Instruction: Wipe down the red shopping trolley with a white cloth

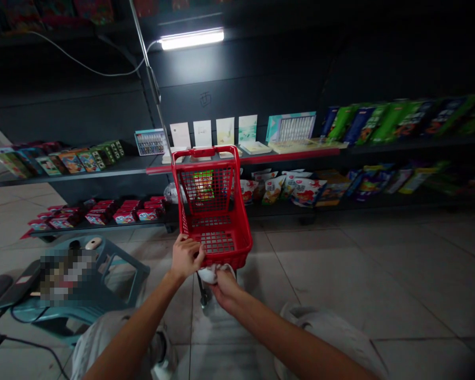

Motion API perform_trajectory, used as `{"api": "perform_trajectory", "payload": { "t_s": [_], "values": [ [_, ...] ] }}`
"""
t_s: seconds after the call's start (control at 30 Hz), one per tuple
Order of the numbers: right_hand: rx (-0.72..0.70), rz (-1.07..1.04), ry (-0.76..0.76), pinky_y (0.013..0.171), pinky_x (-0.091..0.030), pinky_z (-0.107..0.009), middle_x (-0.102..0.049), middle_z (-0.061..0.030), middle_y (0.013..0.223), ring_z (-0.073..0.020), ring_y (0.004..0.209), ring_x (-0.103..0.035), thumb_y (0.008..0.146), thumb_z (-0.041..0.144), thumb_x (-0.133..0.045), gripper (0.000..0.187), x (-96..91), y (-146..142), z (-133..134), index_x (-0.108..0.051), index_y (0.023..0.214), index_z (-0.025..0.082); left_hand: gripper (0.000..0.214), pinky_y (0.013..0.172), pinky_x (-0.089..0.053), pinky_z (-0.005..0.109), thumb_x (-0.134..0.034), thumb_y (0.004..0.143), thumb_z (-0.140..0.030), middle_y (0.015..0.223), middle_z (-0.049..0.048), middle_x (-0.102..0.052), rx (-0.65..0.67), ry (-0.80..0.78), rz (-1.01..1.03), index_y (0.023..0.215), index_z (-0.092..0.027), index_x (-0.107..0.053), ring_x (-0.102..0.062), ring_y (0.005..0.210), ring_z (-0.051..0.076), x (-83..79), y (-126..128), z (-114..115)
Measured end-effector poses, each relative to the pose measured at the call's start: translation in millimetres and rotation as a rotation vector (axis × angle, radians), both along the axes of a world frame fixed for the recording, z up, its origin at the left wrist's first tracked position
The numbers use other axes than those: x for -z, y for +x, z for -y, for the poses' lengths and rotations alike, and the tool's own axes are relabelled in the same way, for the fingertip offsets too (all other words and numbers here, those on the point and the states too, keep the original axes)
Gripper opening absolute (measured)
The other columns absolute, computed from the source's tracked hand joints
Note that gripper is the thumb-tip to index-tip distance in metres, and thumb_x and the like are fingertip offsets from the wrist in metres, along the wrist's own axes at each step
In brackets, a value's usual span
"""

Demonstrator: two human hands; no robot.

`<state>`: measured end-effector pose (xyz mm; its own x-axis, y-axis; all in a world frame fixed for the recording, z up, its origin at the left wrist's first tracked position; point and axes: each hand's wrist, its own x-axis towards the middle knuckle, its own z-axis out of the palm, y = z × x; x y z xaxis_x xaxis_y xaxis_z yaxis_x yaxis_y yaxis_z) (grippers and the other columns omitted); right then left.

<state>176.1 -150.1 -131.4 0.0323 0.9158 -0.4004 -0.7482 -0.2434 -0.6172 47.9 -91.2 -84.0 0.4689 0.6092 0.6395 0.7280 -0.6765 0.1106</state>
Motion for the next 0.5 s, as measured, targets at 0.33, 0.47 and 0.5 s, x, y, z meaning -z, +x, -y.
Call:
{"api": "perform_trajectory", "payload": {
  "t_s": [0.33,0.47,0.5],
  "values": [
    [-0.366,-0.124,-0.053,0.076,-0.061,-0.033,-0.072,-0.0008,0.080,-0.0165,0.076,-0.071,0.082,0.013,-0.068,0.011,-41.8,14,-4,-0.062,0.089,0.019,0.046,0.087,-0.037,0.037,-0.038,0.106,-0.027,0.064,0.0001,-0.065,0.078,-0.081,-0.101,0.064,-0.020,-0.057,-0.055,0.065,0.014,-14.1,-9,5],
    [-0.433,-0.128,-0.081,0.082,-0.063,-0.038,-0.074,-0.0028,0.086,-0.0168,0.081,-0.073,0.094,0.018,-0.060,0.002,-55.9,31,-5,-0.061,0.095,0.018,0.046,0.087,-0.036,0.038,-0.036,0.107,-0.028,0.066,0.0010,-0.065,0.081,-0.101,-0.101,0.066,-0.020,-0.058,-0.054,0.066,0.015,-12.5,-12,5],
    [-0.439,-0.128,-0.096,0.084,-0.063,-0.038,-0.075,-0.0033,0.087,-0.0168,0.082,-0.074,0.096,0.019,-0.056,0.005,-59.5,33,-5,-0.061,0.097,0.018,0.048,0.086,-0.036,0.038,-0.035,0.107,-0.028,0.065,0.0010,-0.064,0.080,-0.110,-0.093,0.066,-0.020,-0.057,-0.054,0.065,0.015,-11.7,-13,4]
  ]
}}
